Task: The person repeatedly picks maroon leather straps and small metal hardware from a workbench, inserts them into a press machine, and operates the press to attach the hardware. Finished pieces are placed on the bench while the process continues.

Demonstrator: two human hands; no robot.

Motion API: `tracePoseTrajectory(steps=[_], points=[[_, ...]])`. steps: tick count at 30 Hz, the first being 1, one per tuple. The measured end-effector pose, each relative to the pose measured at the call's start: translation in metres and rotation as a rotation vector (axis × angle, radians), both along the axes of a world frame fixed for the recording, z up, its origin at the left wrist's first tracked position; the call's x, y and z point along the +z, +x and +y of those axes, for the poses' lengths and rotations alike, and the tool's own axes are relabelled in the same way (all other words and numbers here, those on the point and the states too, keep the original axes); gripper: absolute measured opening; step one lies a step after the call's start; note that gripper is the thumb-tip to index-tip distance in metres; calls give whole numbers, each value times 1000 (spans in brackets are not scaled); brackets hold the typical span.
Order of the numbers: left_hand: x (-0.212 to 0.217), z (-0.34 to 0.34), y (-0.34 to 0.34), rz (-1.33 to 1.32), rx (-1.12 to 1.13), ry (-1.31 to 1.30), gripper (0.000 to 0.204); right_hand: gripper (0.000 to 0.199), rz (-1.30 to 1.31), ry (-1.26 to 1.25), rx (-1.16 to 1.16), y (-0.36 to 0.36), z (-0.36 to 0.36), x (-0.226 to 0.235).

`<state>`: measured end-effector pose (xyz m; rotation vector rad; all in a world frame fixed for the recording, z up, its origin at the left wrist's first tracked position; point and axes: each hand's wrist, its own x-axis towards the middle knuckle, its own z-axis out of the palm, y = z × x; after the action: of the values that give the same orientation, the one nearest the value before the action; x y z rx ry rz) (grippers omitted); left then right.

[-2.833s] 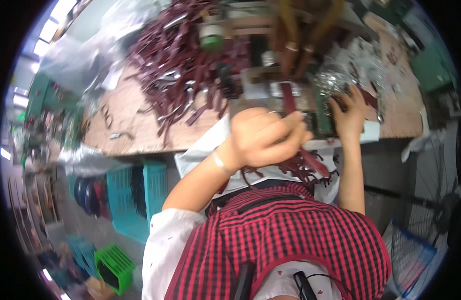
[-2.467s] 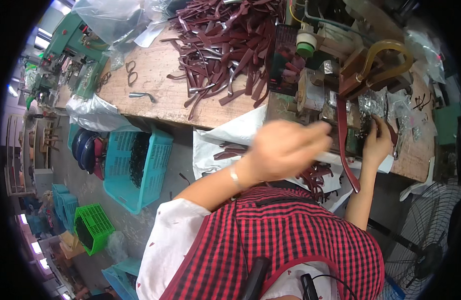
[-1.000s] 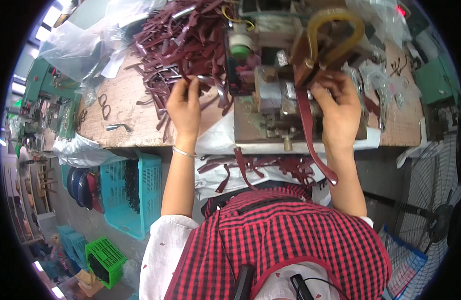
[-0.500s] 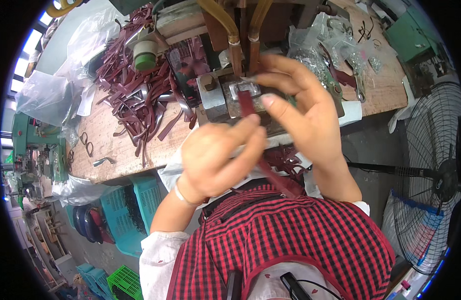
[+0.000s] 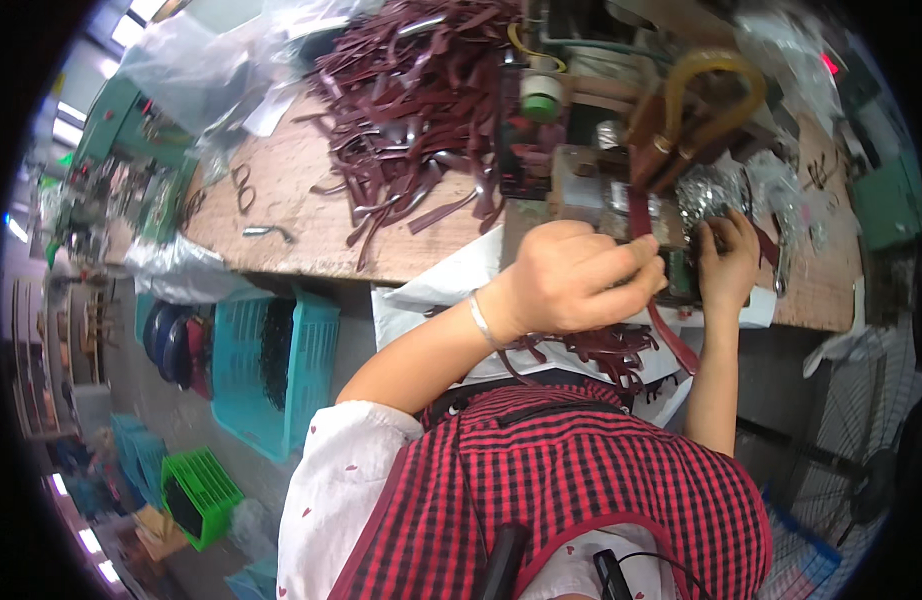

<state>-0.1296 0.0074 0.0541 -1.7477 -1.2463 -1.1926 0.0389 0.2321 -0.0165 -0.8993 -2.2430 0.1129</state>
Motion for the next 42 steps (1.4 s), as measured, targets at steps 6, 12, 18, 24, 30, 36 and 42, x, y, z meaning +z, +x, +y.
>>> tracePoseTrajectory(steps=[6, 12, 18, 24, 30, 36, 42], points=[[-8, -49, 10, -243, 143, -135, 21, 19, 350, -287, 16, 4, 6, -13], [-61, -97, -93, -156, 987, -719, 10, 19, 648, -630, -16, 13, 15, -22], [-89, -108, -114, -99, 1050, -914, 18, 18, 580, -636, 143, 1, 14, -26], [2, -122, -128, -491, 972, -639, 22, 18, 362, -483, 147, 2, 0, 3], [-49, -44, -139, -1622, 12, -439, 34, 16, 385, -525, 191, -31, -2, 8], [-99, -62, -150, -1662, 120, -397, 25, 20, 385, -526, 111, 26, -23, 12], [-67, -72, -147, -1536, 226, -370, 26, 31, 473, -659, 399, -13, -70, 80]])
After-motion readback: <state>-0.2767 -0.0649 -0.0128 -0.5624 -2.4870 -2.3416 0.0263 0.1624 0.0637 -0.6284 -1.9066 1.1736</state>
